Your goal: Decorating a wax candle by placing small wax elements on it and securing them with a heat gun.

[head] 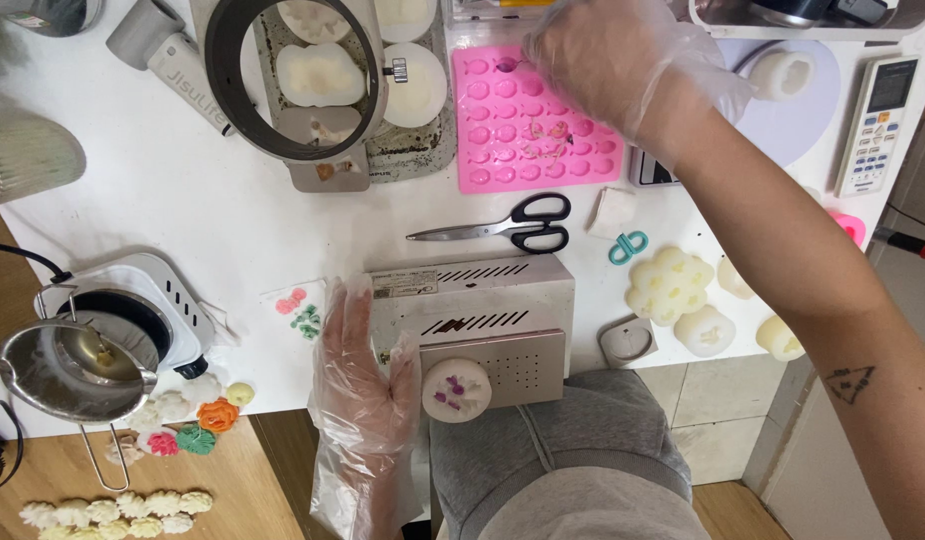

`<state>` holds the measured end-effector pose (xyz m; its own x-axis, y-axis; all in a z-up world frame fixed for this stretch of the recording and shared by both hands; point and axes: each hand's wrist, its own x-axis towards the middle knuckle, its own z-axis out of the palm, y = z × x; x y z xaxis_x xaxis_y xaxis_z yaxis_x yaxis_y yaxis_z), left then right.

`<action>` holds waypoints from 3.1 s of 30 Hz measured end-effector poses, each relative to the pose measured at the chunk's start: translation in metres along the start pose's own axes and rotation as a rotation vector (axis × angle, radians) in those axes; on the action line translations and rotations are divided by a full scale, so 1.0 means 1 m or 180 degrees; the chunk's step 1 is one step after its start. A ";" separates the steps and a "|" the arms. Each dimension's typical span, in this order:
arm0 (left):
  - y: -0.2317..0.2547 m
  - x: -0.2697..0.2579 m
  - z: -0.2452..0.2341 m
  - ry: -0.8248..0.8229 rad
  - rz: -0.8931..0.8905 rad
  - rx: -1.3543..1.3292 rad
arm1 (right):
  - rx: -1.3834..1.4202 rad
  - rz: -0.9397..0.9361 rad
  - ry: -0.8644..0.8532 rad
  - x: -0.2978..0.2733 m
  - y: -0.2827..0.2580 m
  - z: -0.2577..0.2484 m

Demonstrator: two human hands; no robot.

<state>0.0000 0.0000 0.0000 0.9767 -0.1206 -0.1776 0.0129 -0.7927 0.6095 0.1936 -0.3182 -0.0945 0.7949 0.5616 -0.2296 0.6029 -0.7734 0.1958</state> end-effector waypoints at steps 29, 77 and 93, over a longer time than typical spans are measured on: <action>0.056 0.167 0.153 -0.2313 0.0485 0.1983 | -0.0789 -0.1034 0.0417 0.009 0.012 0.017; -0.029 0.034 0.002 -0.0840 0.0548 0.0090 | 0.5369 0.2758 -0.0114 -0.202 -0.146 -0.136; -0.057 -0.101 -0.015 0.0166 -0.0073 -0.0552 | 0.0673 0.0585 0.0625 -0.217 -0.237 -0.151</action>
<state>-0.0959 0.0661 -0.0056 0.9854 -0.0690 -0.1555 0.0678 -0.6794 0.7306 -0.1115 -0.2125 0.0527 0.8993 0.4370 -0.0169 0.4372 -0.8993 0.0100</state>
